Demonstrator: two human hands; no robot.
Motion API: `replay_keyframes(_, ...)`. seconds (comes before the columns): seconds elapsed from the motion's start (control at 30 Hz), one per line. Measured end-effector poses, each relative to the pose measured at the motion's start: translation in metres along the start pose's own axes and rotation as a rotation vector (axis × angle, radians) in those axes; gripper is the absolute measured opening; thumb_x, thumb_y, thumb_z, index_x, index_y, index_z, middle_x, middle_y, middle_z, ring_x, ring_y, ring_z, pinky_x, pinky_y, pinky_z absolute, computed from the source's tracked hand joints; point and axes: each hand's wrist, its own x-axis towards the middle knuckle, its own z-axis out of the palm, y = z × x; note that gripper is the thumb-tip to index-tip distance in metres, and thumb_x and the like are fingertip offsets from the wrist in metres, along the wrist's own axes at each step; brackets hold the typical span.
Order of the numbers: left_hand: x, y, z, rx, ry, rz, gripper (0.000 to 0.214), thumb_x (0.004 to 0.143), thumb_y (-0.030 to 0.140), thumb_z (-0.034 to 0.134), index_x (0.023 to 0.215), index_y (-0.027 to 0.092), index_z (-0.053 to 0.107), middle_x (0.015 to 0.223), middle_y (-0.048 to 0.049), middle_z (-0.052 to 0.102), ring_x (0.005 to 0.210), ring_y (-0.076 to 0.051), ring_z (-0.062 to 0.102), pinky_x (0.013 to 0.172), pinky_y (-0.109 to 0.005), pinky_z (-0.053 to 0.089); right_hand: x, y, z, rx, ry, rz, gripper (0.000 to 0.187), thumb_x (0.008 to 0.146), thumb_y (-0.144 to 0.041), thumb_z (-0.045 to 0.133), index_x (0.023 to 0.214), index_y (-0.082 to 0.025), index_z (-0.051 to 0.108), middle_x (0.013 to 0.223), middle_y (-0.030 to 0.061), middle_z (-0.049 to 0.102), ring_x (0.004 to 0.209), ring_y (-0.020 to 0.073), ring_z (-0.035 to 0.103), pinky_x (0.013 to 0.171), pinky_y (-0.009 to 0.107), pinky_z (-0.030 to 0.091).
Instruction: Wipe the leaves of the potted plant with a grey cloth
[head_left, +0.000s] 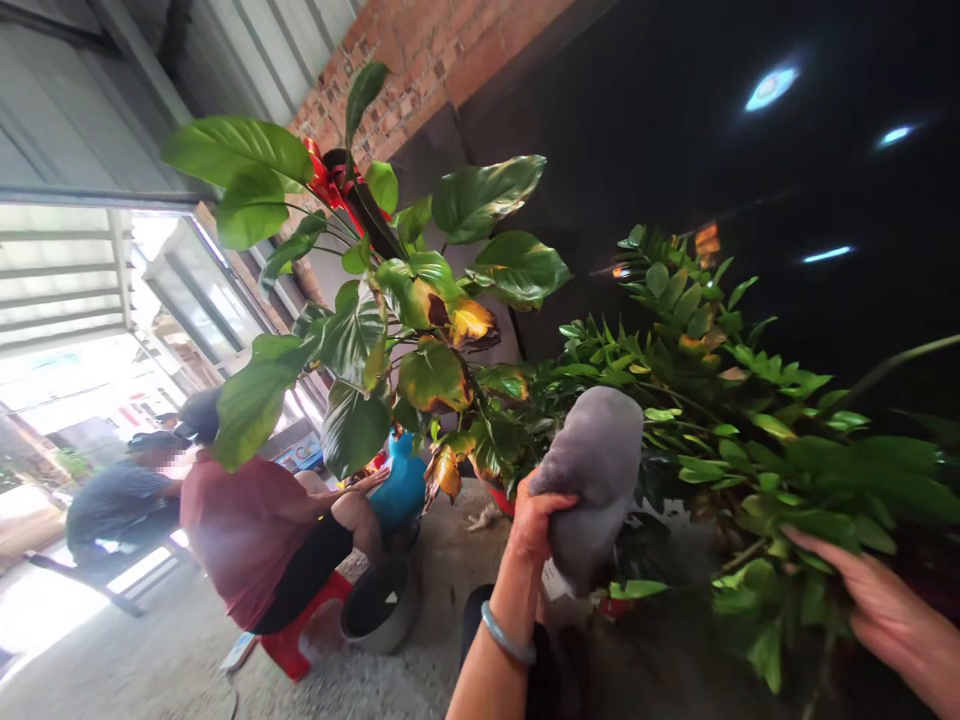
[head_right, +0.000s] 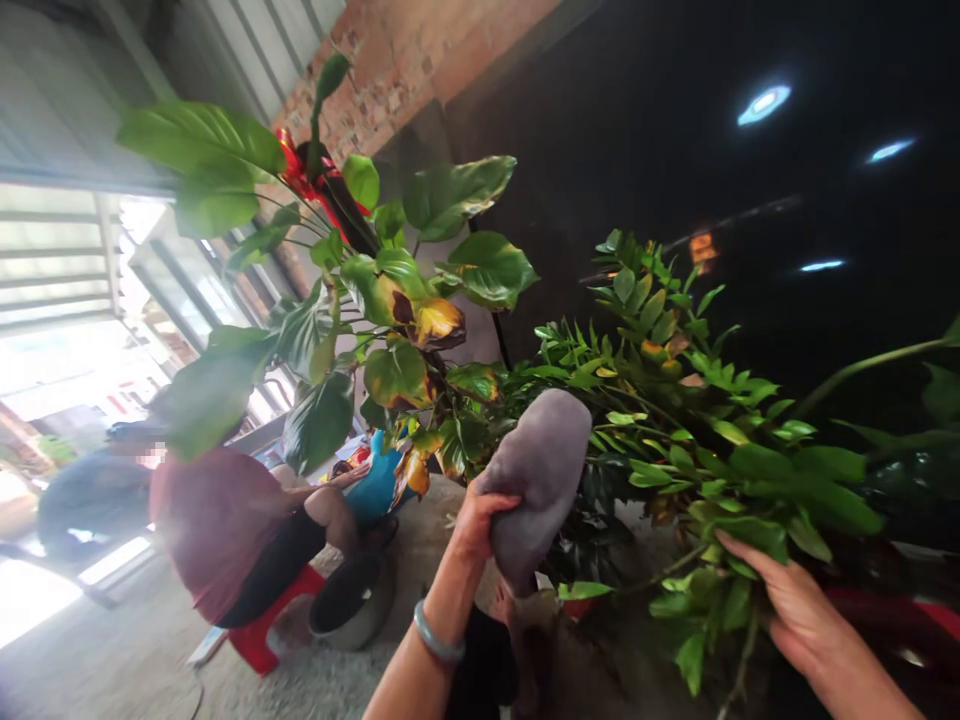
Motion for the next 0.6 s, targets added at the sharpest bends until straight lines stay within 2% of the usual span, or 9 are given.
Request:
replay_keyframes(0.07,-0.001,-0.019,-0.003,0.035,0.019,-0.019,0.044,0.04,0.013,0.069,0.084,0.011,0.069,0.067,-0.0048,0.068,0.06,-0.02,0.059,0.063,-0.033,0.046,-0.002,-0.008,0.003,0.114,0.055,0.208,0.013,0.043,-0.028,0.065,0.04,-0.031,0.053,0.046,0.0011,0.065,0.057,0.0347,0.069,0.053,0.039,0.059)
replay_keyframes(0.13,-0.012,-0.047,-0.013,0.015,0.004,-0.098,0.052,0.043,0.017,0.072,0.094,0.011,0.069,0.074,-0.0072,0.069,0.068,-0.024,0.062,0.069,-0.037,0.046,-0.007,-0.018,0.004,0.145,0.099,0.314,0.014,0.039,-0.024,0.067,0.041,-0.031,0.056,0.047,0.0041,0.065,0.059,0.0356,0.069,0.056,0.041,0.06)
replay_keyframes(0.2,-0.027,-0.077,-0.027,-0.083,-0.034,-0.187,0.068,0.042,0.022,0.076,0.109,0.015,0.065,0.082,-0.0078,0.071,0.082,-0.03,0.065,0.078,-0.041,0.047,-0.015,-0.028,0.004,0.092,0.086,0.295,0.012,0.041,-0.026,0.067,0.042,-0.034,0.058,0.052,0.0054,0.067,0.062,0.0345,0.07,0.06,0.04,0.061)
replay_keyframes(0.3,-0.049,-0.109,-0.045,-0.177,-0.02,-0.281,0.076,0.047,0.035,0.08,0.118,0.017,0.062,0.091,-0.0094,0.071,0.097,-0.033,0.063,0.088,-0.042,0.045,-0.026,-0.036,0.002,-0.032,0.06,0.18,0.01,0.046,-0.028,0.065,0.045,-0.038,0.062,0.061,0.0025,0.071,0.065,0.0319,0.07,0.06,0.037,0.062)
replay_keyframes(0.4,-0.06,-0.119,-0.051,-0.193,0.036,-0.299,0.076,0.052,0.042,0.078,0.122,0.018,0.06,0.096,-0.0092,0.07,0.102,-0.031,0.062,0.091,-0.04,0.044,-0.031,-0.037,0.001,-0.076,0.118,0.133,0.014,0.049,-0.031,0.059,0.04,-0.041,0.057,0.054,0.0001,0.068,0.058,0.0329,0.069,0.049,0.039,0.061)
replay_keyframes(0.43,-0.062,-0.119,-0.051,-0.213,0.056,-0.299,0.074,0.053,0.042,0.076,0.121,0.018,0.06,0.098,-0.0089,0.07,0.103,-0.031,0.061,0.091,-0.039,0.044,-0.032,-0.037,0.0,-0.082,0.09,0.117,0.014,0.05,-0.03,0.059,0.041,-0.041,0.057,0.053,-0.0004,0.068,0.059,0.0334,0.069,0.048,0.04,0.061)
replay_keyframes(0.53,-0.066,-0.116,-0.048,-0.324,0.094,-0.346,0.063,0.051,0.036,0.073,0.111,0.016,0.065,0.098,-0.0091,0.07,0.1,-0.032,0.061,0.086,-0.039,0.045,-0.035,-0.042,-0.001,-0.117,-0.035,0.077,0.015,0.049,-0.027,0.062,0.046,-0.041,0.061,0.059,0.0003,0.07,0.068,0.0339,0.07,0.055,0.039,0.062)
replay_keyframes(0.6,-0.07,-0.115,-0.046,-0.375,0.067,-0.401,0.052,0.048,0.026,0.068,0.099,0.015,0.068,0.091,-0.0083,0.071,0.092,-0.03,0.063,0.079,-0.037,0.046,-0.037,-0.049,0.0,-0.139,-0.018,0.096,0.013,0.046,-0.026,0.066,0.043,-0.038,0.061,0.059,0.0041,0.07,0.07,0.0354,0.07,0.059,0.04,0.062)
